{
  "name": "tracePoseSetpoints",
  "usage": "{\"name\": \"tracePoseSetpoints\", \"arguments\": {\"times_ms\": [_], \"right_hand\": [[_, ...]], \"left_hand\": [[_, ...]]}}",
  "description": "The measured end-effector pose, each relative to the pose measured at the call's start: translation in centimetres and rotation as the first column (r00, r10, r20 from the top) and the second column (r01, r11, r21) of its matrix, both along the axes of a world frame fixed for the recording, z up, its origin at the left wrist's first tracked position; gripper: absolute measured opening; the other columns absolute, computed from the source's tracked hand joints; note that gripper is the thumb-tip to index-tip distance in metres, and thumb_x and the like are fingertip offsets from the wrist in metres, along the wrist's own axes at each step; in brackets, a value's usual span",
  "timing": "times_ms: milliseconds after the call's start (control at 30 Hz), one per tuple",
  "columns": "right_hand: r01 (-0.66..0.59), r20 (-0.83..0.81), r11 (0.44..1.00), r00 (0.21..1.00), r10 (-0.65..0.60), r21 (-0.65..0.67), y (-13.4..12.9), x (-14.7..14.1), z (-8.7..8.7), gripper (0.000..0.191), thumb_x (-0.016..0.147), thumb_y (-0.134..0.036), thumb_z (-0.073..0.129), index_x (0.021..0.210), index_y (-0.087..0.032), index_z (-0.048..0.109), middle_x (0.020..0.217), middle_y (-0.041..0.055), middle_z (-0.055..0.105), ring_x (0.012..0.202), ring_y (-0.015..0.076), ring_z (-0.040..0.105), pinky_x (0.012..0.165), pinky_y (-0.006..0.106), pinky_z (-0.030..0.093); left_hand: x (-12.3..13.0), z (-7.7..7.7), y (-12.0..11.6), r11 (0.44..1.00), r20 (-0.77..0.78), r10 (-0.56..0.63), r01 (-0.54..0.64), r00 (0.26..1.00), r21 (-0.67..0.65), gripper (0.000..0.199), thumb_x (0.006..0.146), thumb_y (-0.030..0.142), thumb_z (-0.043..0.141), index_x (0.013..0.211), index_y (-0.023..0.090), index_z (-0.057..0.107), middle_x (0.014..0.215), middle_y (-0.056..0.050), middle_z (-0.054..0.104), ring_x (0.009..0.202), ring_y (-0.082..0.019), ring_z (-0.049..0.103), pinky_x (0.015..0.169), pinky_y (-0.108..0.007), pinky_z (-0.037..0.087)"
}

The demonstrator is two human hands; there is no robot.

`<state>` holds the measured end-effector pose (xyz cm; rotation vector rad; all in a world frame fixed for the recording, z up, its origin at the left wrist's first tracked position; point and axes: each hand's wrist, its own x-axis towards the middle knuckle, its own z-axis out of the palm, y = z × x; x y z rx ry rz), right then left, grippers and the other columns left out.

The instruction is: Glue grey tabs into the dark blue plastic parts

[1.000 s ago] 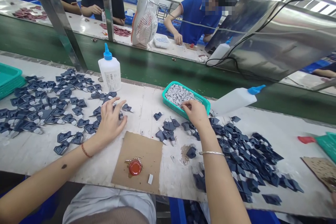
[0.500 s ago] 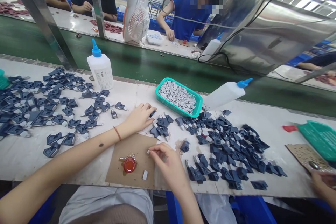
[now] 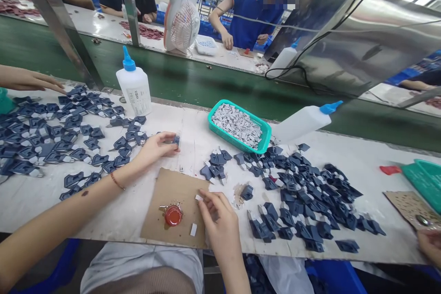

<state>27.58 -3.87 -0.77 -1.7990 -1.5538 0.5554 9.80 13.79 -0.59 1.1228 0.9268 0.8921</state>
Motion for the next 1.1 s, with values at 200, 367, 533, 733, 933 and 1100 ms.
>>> {"name": "tracePoseSetpoints", "arguments": {"times_ms": [200,367,533,733,933,1100], "right_hand": [[-0.022,0.058,0.999,0.998,0.019,0.05,0.1,-0.3,0.2,0.024,0.092,-0.038,0.057,0.093,-0.02,0.073,0.089,0.0075,0.065,0.066,0.0169,0.061,0.065,0.03,0.053],[-0.05,0.167,0.995,0.985,0.036,0.082,-0.3,-0.8,0.4,0.019,0.094,-0.031,0.054,0.091,-0.022,0.07,0.09,0.0065,0.067,0.071,0.0182,0.063,0.07,0.031,0.054],[-0.023,0.197,0.996,0.98,0.006,0.086,-0.4,-1.0,-0.1,0.021,0.096,-0.03,0.052,0.098,-0.021,0.071,0.095,0.0071,0.067,0.08,0.0194,0.066,0.075,0.031,0.054],[-0.026,0.203,0.996,0.979,0.009,0.081,0.0,-0.8,0.1,0.025,0.097,-0.031,0.05,0.108,-0.021,0.07,0.096,0.0073,0.066,0.082,0.0188,0.067,0.073,0.03,0.054],[-0.043,0.21,0.994,0.977,0.021,0.102,0.2,-0.8,0.1,0.021,0.094,-0.034,0.054,0.098,-0.02,0.071,0.092,0.0069,0.066,0.065,0.0157,0.063,0.064,0.029,0.054],[-0.062,0.209,0.992,0.977,0.039,0.106,0.0,-1.4,0.8,0.019,0.094,-0.032,0.055,0.098,-0.021,0.07,0.093,0.0072,0.067,0.071,0.0173,0.065,0.066,0.029,0.056]], "left_hand": [[-1.5,0.6,-2.0,0.976,0.21,-0.033,0.077,0.977,-0.202,0.02,0.084,0.021,0.067,0.102,0.013,0.061,0.1,-0.01,0.071,0.081,-0.018,0.074,0.083,-0.035,0.058],[-2.2,0.3,-1.9,0.959,0.308,-0.025,0.11,0.951,-0.261,0.023,0.08,0.016,0.072,0.099,0.014,0.059,0.096,-0.007,0.071,0.08,-0.018,0.074,0.082,-0.035,0.058],[-2.2,0.0,-2.0,0.958,0.362,-0.003,0.107,0.932,-0.266,0.024,0.08,0.018,0.072,0.099,0.016,0.057,0.09,-0.002,0.069,0.08,-0.016,0.074,0.078,-0.029,0.058],[-1.2,-0.6,-3.2,0.968,0.366,-0.041,0.127,0.93,-0.215,0.035,0.066,0.024,0.085,0.091,0.014,0.063,0.091,-0.001,0.068,0.072,-0.013,0.072,0.073,-0.026,0.058],[-1.2,-0.6,-3.5,0.982,0.358,-0.057,0.118,0.932,-0.15,0.039,0.066,0.036,0.085,0.091,0.016,0.061,0.091,0.0,0.066,0.075,-0.013,0.07,0.076,-0.028,0.057],[-0.8,-1.1,-4.4,0.979,0.302,-0.13,0.171,0.944,-0.113,0.037,0.068,0.035,0.083,0.089,0.017,0.058,0.079,0.0,0.068,0.069,-0.013,0.069,0.072,-0.027,0.054]]}}
